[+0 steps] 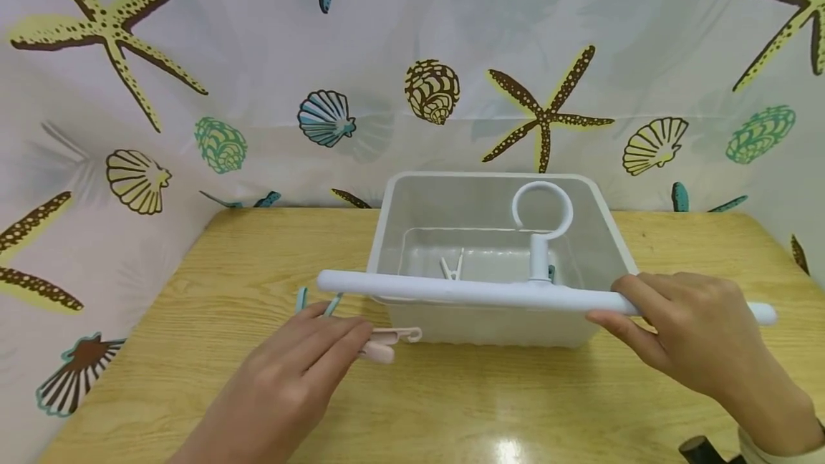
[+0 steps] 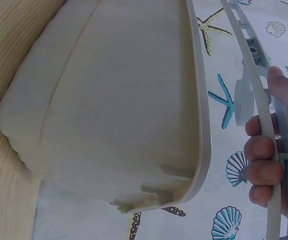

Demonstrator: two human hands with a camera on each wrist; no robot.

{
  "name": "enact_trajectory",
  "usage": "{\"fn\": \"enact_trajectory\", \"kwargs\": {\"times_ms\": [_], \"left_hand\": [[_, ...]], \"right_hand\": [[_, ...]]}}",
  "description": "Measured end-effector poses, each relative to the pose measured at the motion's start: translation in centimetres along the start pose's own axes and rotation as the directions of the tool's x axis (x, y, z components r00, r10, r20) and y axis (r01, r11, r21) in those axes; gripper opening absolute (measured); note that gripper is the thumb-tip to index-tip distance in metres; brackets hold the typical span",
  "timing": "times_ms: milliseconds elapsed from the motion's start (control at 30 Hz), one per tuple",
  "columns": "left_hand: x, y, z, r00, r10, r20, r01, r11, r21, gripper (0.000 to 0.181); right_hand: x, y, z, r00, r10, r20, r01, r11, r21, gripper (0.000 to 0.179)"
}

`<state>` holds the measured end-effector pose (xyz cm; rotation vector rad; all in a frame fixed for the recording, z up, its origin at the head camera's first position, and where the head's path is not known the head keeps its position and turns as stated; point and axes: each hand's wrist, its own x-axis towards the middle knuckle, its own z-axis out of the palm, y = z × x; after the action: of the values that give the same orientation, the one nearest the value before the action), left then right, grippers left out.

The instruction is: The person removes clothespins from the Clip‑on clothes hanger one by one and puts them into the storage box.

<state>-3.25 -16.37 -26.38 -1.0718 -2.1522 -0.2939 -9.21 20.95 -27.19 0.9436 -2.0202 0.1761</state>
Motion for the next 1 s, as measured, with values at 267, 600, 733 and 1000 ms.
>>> {"fn": "enact_trajectory", "kwargs": {"times_ms": [267, 600, 733, 1000], "left_hand": [[0.2, -0.4, -0.5, 0.992, 0.018, -0.124, -0.03, 0.995, -0.094, 0.034], [0.2, -1.2, -1.9, 0.984, -0.093, -0.154, 0.069, 0.985, -0.155, 0.037], [0.4, -1.2, -2.1, 0.986, -0.109, -0.127, 0.087, 0.982, -0.167, 0.037], [0.8, -1.6, -2.4, 0.989, -0.108, -0.097, 0.094, 0.985, -0.142, 0.039]], "right_hand": [[-0.1, 0.1, 0.0, 1.0, -0.005, 0.004, 0.005, 1.0, -0.002, 0.055], [-0.1, -0.1, 0.2, 1.0, -0.016, 0.004, 0.016, 1.0, -0.004, 0.054], [0.1, -0.2, 0.3, 1.0, -0.024, 0.004, 0.024, 1.0, 0.008, 0.054], [0.0, -0.2, 0.4, 1.0, -0.022, 0.021, 0.021, 1.0, 0.023, 0.054]]}}
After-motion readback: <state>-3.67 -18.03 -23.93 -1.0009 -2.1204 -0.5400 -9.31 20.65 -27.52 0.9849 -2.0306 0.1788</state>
